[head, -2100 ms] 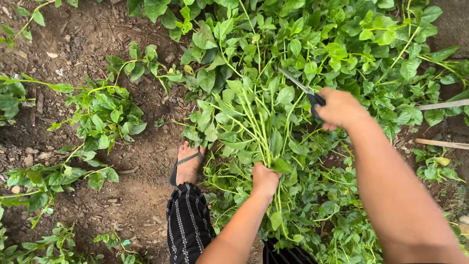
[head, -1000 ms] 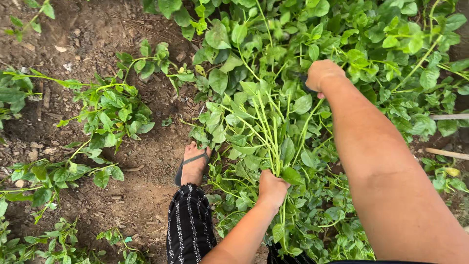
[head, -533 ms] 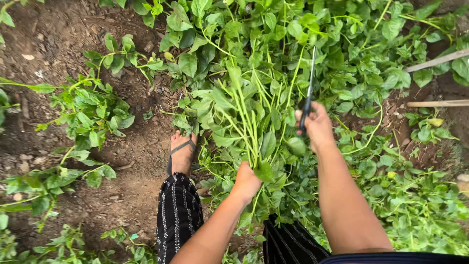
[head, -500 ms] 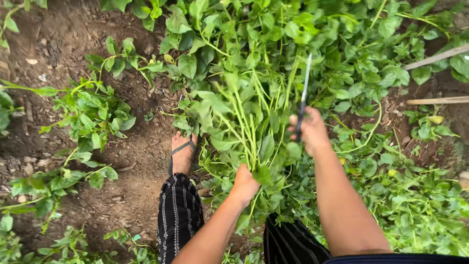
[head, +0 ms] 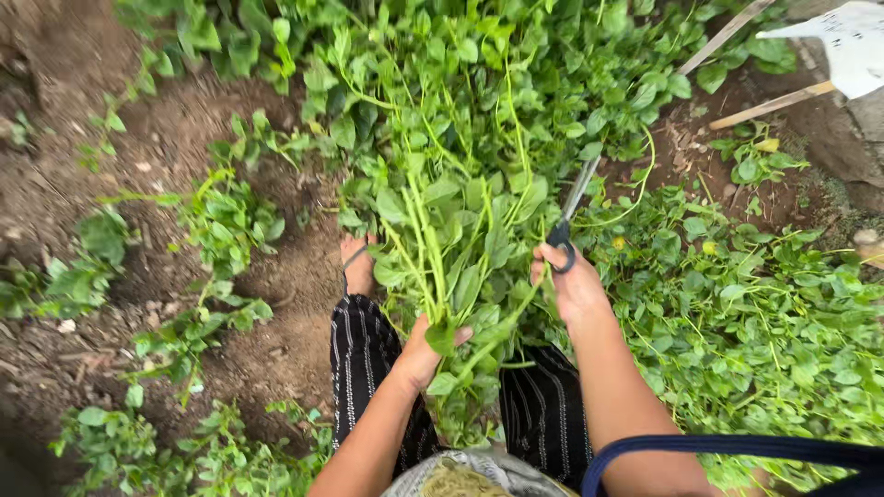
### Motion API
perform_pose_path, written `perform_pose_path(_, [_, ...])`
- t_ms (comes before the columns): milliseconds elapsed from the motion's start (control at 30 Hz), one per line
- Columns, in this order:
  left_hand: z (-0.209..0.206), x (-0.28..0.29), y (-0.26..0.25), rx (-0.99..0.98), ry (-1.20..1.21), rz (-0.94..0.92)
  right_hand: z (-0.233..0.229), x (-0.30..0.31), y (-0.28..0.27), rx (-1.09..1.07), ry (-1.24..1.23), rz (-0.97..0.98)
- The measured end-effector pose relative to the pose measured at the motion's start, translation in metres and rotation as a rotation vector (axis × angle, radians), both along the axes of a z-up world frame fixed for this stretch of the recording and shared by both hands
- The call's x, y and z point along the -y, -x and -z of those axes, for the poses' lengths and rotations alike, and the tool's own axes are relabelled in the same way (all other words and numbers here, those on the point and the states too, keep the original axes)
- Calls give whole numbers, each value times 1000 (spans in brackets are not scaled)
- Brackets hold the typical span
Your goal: The person harvests leafy greens from a garden bed by holding the stems with one hand and cutting them with a pair of scissors.
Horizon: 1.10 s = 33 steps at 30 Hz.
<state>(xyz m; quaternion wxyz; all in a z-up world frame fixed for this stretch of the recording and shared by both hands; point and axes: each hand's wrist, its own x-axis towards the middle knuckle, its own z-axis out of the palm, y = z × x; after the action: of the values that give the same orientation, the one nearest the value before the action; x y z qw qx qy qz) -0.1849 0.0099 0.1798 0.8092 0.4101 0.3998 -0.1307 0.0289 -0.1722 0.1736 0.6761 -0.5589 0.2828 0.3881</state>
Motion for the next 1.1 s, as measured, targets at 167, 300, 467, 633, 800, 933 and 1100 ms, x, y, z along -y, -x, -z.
perform_pose_path(167, [-45, -53, 5, 41, 3, -127, -75, 20, -10, 119, 20, 55])
perform_pose_path(300, [-80, -80, -5, -30, -173, -211, -126, 50, -13, 292, 34, 81])
perform_pose_path(467, [-129, -124, -41, -32, -368, -293, -197, 81, -10, 387, 54, 112])
perform_pose_path(633, [-185, -137, -67, 166, -364, -288, -267, 97, -4, 513, 64, 3])
perform_pose_path(800, [-219, -106, -95, 236, -322, -169, -323, 94, 6, 547, 2, -66])
perform_pose_path(933, [-227, -58, -115, 323, -196, -97, -339, 56, 11, 569, -123, -188])
perform_pose_path(1100, [-234, -19, -135, 402, 50, -135, -332, -1, 26, 569, -120, -411])
